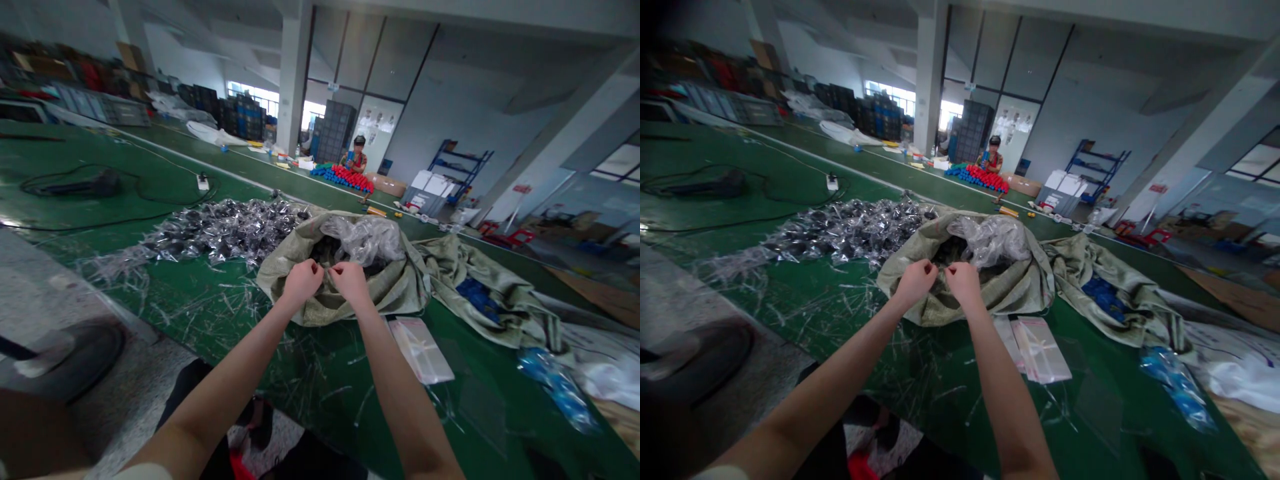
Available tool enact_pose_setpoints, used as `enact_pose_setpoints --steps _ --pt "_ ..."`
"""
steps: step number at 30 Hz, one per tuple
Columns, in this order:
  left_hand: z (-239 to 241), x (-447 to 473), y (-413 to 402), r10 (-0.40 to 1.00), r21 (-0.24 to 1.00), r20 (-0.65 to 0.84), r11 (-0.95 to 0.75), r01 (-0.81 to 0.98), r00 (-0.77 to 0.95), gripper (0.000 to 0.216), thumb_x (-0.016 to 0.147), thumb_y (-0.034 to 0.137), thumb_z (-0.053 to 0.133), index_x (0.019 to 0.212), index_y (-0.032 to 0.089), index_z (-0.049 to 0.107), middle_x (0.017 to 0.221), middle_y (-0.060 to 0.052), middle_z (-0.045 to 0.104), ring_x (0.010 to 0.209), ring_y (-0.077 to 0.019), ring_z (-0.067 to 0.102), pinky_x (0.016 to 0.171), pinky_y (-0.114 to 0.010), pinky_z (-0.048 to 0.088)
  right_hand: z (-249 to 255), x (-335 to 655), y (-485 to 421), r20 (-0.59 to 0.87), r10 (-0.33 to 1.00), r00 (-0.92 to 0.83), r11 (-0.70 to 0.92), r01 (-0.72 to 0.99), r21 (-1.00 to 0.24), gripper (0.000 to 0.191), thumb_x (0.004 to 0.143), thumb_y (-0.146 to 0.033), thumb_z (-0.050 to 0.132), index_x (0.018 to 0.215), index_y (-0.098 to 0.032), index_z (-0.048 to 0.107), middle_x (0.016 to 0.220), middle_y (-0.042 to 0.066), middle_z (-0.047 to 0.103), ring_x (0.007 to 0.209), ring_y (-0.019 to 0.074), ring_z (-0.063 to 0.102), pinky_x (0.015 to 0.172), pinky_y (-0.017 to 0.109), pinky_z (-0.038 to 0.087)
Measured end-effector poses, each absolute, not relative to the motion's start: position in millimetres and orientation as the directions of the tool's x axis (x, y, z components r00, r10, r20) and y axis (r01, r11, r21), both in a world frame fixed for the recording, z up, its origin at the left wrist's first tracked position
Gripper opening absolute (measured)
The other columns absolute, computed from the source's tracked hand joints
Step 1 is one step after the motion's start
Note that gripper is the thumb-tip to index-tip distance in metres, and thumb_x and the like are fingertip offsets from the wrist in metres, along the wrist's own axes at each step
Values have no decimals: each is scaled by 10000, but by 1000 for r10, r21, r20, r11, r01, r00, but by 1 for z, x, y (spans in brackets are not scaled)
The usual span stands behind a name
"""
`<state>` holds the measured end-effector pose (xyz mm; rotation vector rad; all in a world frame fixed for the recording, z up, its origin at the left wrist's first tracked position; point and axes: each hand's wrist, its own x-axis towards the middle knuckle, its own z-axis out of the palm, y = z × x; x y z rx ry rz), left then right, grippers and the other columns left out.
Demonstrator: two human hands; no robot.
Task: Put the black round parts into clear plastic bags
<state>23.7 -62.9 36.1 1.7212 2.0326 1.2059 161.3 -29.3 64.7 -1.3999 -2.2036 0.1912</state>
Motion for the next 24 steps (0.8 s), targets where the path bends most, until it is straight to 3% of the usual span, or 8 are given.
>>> enact_pose_setpoints --steps 16,21,24 --pt "12 35 -73 930 737 186 82 671 -318 235 826 297 499 656 182 613 684 -73 671 667 -183 604 643 -276 408 54 173 -28 356 850 -388 513 764 -392 183 842 -229 595 781 -191 764 807 60 759 746 185 683 708 257 461" --pt "-9 36 -96 971 756 205 -75 651 -126 273 845 331 511 688 165 660 677 -42 670 637 -151 574 628 -254 405 42 190 -29 261 750 -607 660 665 -350 137 834 -191 628 791 -186 758 779 47 739 723 166 656 692 250 453" --pt "-22 28 -107 984 803 176 -143 579 0 372 876 412 476 692 160 678 635 -17 652 575 -131 540 579 -238 402 29 197 -26 241 720 -651 689 627 -363 133 845 -188 631 801 -188 756 786 47 726 746 165 647 707 253 456"
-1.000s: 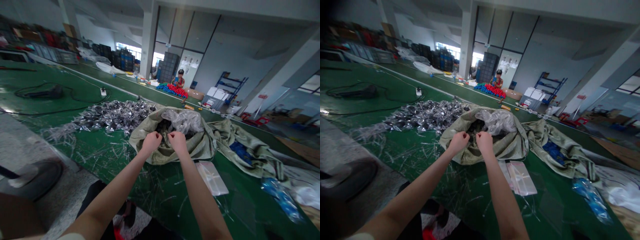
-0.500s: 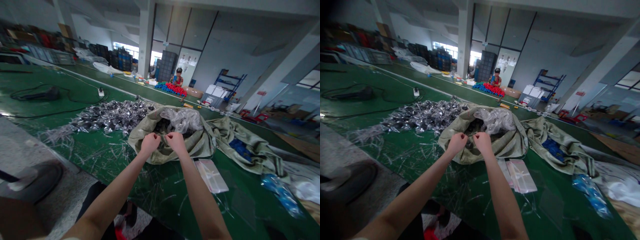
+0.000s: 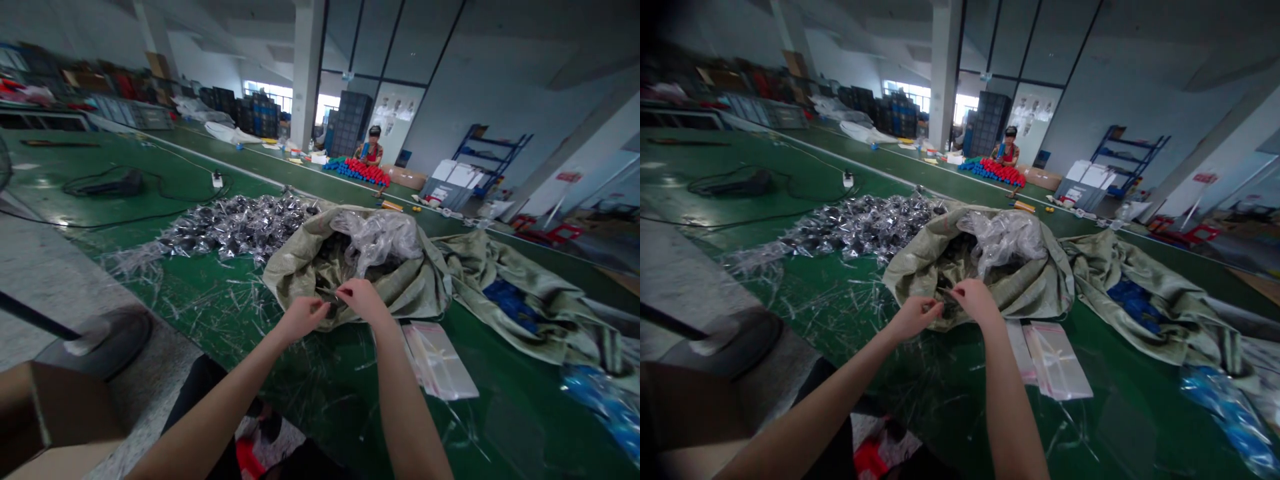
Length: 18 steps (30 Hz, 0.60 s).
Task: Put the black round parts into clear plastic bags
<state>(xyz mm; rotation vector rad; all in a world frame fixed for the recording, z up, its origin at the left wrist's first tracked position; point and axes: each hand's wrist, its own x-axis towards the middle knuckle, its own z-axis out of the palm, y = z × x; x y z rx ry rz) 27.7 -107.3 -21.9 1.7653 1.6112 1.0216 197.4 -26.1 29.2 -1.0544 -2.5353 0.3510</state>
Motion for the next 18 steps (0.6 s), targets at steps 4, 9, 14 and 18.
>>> enact_pose_setpoints --steps 4,9,14,18 --pt "-35 8 -103 975 831 205 -126 542 -88 352 886 420 470 770 155 670 716 -10 667 573 -114 546 578 -221 426 12 199 -21 272 702 -658 704 583 -406 138 865 -196 624 817 -180 752 807 55 718 764 165 643 742 264 465" --pt "-41 -9 -79 959 781 274 -268 564 75 224 849 275 548 990 179 695 1033 -58 712 958 -171 642 867 -258 481 5 198 -17 278 680 -678 719 544 -433 133 869 -202 625 829 -178 750 808 56 714 772 171 641 748 272 466" --pt "-50 -10 -57 936 777 205 -334 533 288 236 836 218 578 1027 203 716 1085 -63 719 1013 -172 646 922 -277 475 7 201 -14 259 687 -679 710 552 -438 138 872 -201 623 825 -175 750 804 59 710 770 169 639 735 269 460" --pt "-60 -6 -45 910 765 245 -393 510 334 149 831 226 599 896 195 730 997 -62 735 953 -169 660 894 -275 482 5 205 -13 271 687 -674 710 546 -444 135 873 -205 623 828 -172 746 809 58 705 772 166 633 734 265 456"
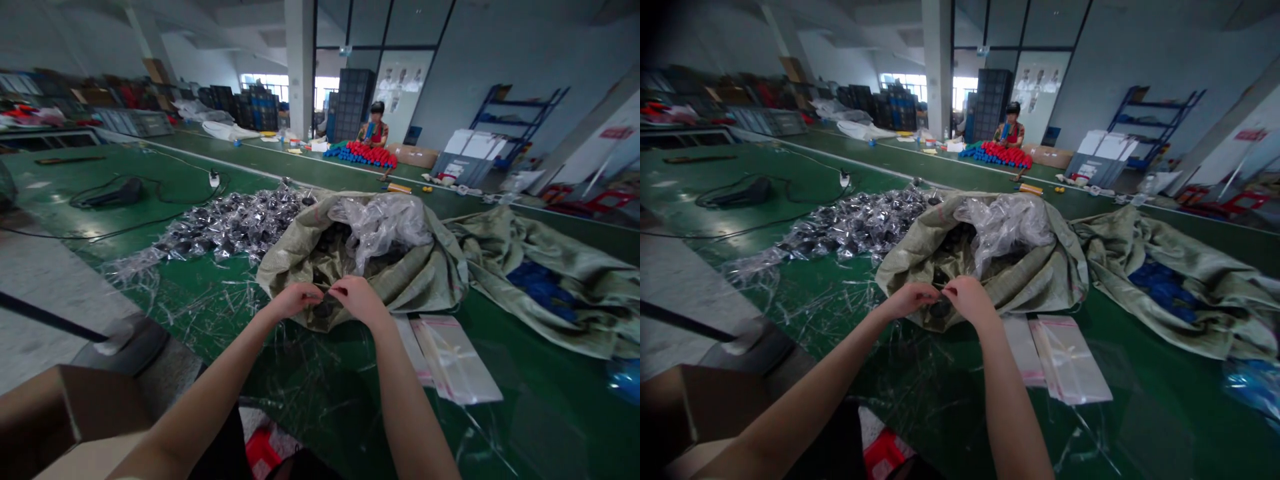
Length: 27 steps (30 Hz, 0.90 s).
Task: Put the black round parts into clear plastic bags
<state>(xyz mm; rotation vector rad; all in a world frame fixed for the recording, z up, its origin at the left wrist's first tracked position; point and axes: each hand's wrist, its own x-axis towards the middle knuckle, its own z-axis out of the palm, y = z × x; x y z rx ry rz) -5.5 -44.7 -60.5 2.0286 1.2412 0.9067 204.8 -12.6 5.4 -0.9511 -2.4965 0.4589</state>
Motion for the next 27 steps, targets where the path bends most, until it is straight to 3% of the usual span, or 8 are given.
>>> enact_pose_setpoints --steps 5,11,15,20,27 --pt "-63 1 -43 918 796 264 -381 470 297 219 865 337 568 893 173 710 935 -70 733 857 -178 666 779 -273 515 3 207 -9 323 712 -623 690 535 -488 186 899 -284 589 822 -177 721 803 60 692 766 171 618 736 276 447" --pt "-42 4 -50 925 867 324 -208 452 -196 258 858 370 558 874 158 704 874 -49 715 740 -149 639 635 -227 488 0 215 1 407 870 -278 489 590 -642 206 905 -255 491 967 -154 660 927 93 675 753 179 608 772 316 469" --pt "-26 3 -50 845 875 370 -178 450 -386 214 839 320 574 827 151 704 839 -51 719 758 -150 637 675 -234 489 -3 209 -3 284 888 -361 442 499 -745 192 820 -273 604 973 -172 662 880 45 684 658 147 587 702 295 484" --pt "-17 7 -52 810 866 399 -179 467 -430 182 831 281 575 819 153 704 829 -52 722 736 -147 631 663 -235 485 -5 184 -17 393 846 -359 513 352 -783 206 806 -369 649 881 -179 677 826 31 671 650 141 563 667 281 473" --pt "-16 17 -59 812 854 438 -243 459 -386 191 845 307 567 827 158 685 844 -49 715 778 -158 643 657 -232 490 -7 173 -21 529 810 -254 587 332 -739 138 849 -304 586 833 -185 652 820 34 635 627 138 539 638 274 454"
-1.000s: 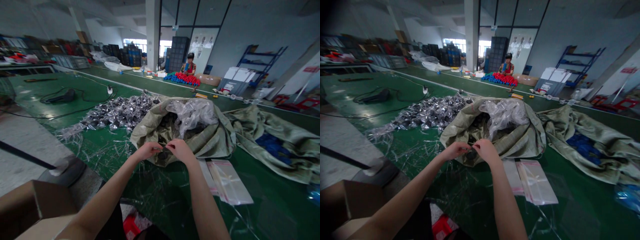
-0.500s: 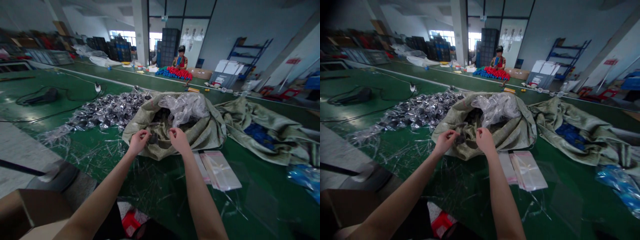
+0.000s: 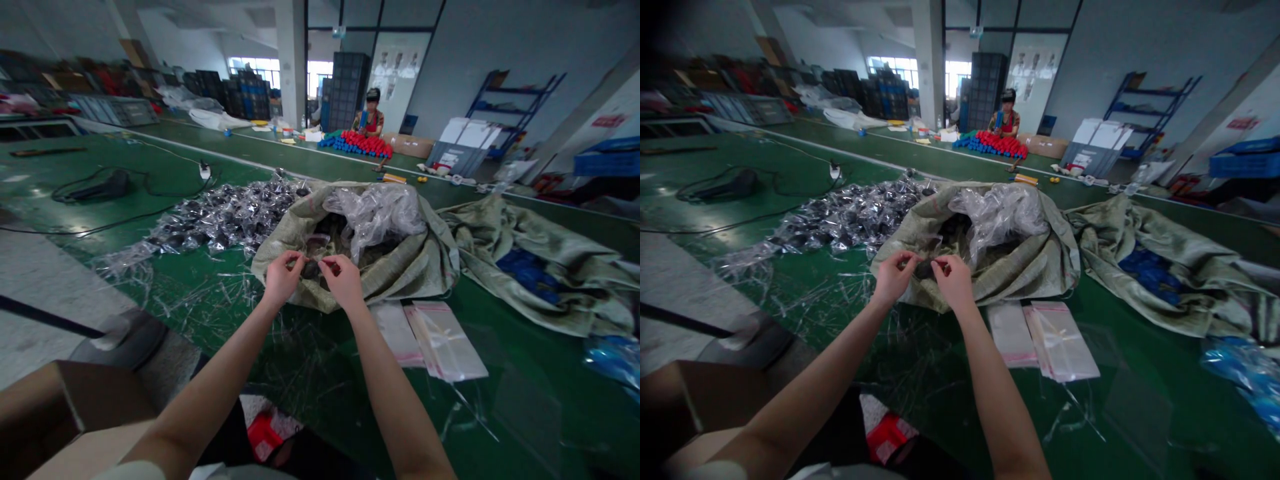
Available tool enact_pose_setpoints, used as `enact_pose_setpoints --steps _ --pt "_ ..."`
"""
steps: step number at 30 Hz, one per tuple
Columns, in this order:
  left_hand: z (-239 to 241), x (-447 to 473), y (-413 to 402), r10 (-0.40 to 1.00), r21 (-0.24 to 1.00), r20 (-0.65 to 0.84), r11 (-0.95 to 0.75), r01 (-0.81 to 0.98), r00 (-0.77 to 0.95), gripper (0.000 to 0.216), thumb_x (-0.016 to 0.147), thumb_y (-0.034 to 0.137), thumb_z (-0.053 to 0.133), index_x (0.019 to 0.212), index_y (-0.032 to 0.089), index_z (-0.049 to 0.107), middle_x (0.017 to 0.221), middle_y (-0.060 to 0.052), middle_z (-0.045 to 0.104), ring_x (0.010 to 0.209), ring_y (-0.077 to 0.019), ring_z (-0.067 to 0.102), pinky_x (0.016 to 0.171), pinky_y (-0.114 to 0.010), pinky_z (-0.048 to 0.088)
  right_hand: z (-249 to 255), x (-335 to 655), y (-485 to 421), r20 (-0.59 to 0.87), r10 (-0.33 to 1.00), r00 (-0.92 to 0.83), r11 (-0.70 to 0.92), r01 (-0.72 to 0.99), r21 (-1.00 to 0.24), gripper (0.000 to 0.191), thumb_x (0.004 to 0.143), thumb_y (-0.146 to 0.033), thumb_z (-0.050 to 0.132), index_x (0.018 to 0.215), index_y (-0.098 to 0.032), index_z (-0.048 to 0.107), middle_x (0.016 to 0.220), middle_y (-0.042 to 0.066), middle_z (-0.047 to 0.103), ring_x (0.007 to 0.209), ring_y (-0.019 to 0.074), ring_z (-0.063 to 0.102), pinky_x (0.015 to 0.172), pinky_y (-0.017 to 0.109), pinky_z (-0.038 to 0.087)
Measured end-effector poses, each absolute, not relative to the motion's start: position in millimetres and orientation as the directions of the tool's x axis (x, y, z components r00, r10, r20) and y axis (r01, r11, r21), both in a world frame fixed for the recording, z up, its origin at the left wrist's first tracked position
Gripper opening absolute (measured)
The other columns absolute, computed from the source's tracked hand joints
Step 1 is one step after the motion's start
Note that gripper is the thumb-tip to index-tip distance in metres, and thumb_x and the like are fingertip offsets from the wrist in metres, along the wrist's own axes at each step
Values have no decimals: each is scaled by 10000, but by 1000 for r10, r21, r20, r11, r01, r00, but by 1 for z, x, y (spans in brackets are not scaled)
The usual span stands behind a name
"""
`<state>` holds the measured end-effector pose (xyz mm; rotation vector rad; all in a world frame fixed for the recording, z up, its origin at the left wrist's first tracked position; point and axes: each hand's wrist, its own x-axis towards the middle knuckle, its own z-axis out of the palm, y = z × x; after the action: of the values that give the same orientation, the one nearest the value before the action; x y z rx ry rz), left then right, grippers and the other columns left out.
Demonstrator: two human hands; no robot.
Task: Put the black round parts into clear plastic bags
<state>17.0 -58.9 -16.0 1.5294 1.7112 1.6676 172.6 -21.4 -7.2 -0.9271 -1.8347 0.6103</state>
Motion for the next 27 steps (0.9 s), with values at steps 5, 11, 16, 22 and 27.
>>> enact_pose_setpoints --steps 5,11,16,22,27 --pt "-22 13 -53 830 894 392 -243 375 -396 207 829 343 590 846 160 683 862 -52 719 789 -163 647 689 -245 488 -3 175 -25 587 767 -260 642 328 -693 143 879 -279 527 786 -204 605 787 22 600 673 149 541 665 273 444" --pt "-41 1 -42 857 982 188 -167 87 -479 217 734 373 656 745 158 631 650 -11 647 605 -127 577 548 -214 417 -9 181 -16 586 747 -315 665 330 -670 127 865 -257 515 767 -205 577 780 19 570 689 155 531 676 286 433" --pt "-48 3 -50 929 962 -69 -35 -272 -362 269 630 345 723 745 189 534 413 124 307 337 -39 217 361 -181 124 -23 181 -3 418 873 -250 477 265 -838 123 798 -309 542 725 -213 567 756 10 593 714 172 561 687 302 474" --pt "-53 6 -54 963 994 52 -76 -82 -263 296 742 458 654 796 174 591 552 51 521 378 -45 286 374 -188 199 -37 176 6 117 956 -268 127 23 -992 171 746 -387 576 722 -221 542 721 5 632 739 201 652 630 324 548" --pt "-56 6 -50 905 907 304 -179 381 -298 247 860 366 526 725 180 617 747 -20 658 737 -142 591 718 -251 444 -47 176 11 160 952 -261 199 131 -971 134 761 -344 562 716 -218 548 703 0 643 721 187 650 665 333 558"
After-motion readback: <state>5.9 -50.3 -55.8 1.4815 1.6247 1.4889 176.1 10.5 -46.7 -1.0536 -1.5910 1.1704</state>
